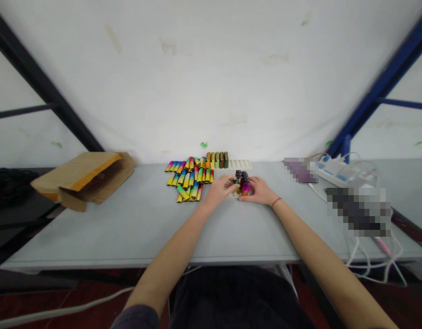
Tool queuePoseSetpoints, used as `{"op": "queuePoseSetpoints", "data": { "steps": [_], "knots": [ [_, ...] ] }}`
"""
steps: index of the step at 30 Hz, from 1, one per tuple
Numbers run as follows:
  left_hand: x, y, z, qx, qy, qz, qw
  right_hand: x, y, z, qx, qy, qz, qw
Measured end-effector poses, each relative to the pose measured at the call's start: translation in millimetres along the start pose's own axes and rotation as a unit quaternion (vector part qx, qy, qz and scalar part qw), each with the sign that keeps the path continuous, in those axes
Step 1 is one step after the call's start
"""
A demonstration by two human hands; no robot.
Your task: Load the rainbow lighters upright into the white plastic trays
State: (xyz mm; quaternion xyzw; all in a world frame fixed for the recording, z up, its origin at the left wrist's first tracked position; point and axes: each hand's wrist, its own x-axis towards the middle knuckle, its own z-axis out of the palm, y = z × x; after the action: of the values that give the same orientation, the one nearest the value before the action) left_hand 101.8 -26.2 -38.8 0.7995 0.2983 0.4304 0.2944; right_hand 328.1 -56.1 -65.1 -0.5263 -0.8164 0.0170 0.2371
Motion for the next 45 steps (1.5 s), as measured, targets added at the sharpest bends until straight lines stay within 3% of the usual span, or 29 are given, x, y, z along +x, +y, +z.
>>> {"op": "queuePoseSetpoints", "data": {
  "steps": [6, 10, 12, 14, 17, 21, 24, 31, 37, 40, 45],
  "knots": [
    [-2, 9, -1.9, 0.075, -0.025, 0.068, 0.995, 1, -1, 0, 0.0, -0.002, 0.0, 1.0],
    [3, 25, -14.5, 0.192, -0.02, 0.052, 0.98, 1, -2, -2, 0.0, -0.008, -0.002, 1.0],
    [7, 32, -31.6, 0.272, 0.018, -0.013, 0.962, 1, -3, -4, -0.001, -0.011, -0.002, 1.0],
    [10, 34, -57.3, 0.346, 0.049, -0.123, 0.929, 1, -4, -5, -0.003, -0.013, -0.001, 1.0],
    [5, 27, -103.9, 0.385, 0.045, -0.275, 0.88, 1, -5, -5, -0.004, -0.014, 0.001, 1.0],
    [-11, 3, -152.6, 0.405, -0.028, -0.415, 0.814, 1, -4, -5, -0.003, -0.013, 0.007, 1.0],
    [-20, -12, -165.0, 0.396, -0.073, -0.454, 0.795, 0, -3, -4, -0.002, -0.014, 0.008, 1.0],
    [-22, -25, -157.9, 0.384, -0.053, -0.444, 0.808, 0, -2, -5, -0.003, -0.017, 0.005, 1.0],
    [-25, -19, -161.5, 0.269, -0.057, -0.477, 0.835, 0, -4, -6, -0.007, -0.017, 0.009, 1.0],
    [-23, -15, -162.5, 0.192, -0.008, -0.467, 0.863, 0, -4, -6, -0.008, -0.018, 0.01, 1.0],
    [-13, -8, -154.4, 0.088, 0.096, -0.384, 0.914, -1, -2, -5, -0.007, -0.017, 0.008, 1.0]
  ]
}}
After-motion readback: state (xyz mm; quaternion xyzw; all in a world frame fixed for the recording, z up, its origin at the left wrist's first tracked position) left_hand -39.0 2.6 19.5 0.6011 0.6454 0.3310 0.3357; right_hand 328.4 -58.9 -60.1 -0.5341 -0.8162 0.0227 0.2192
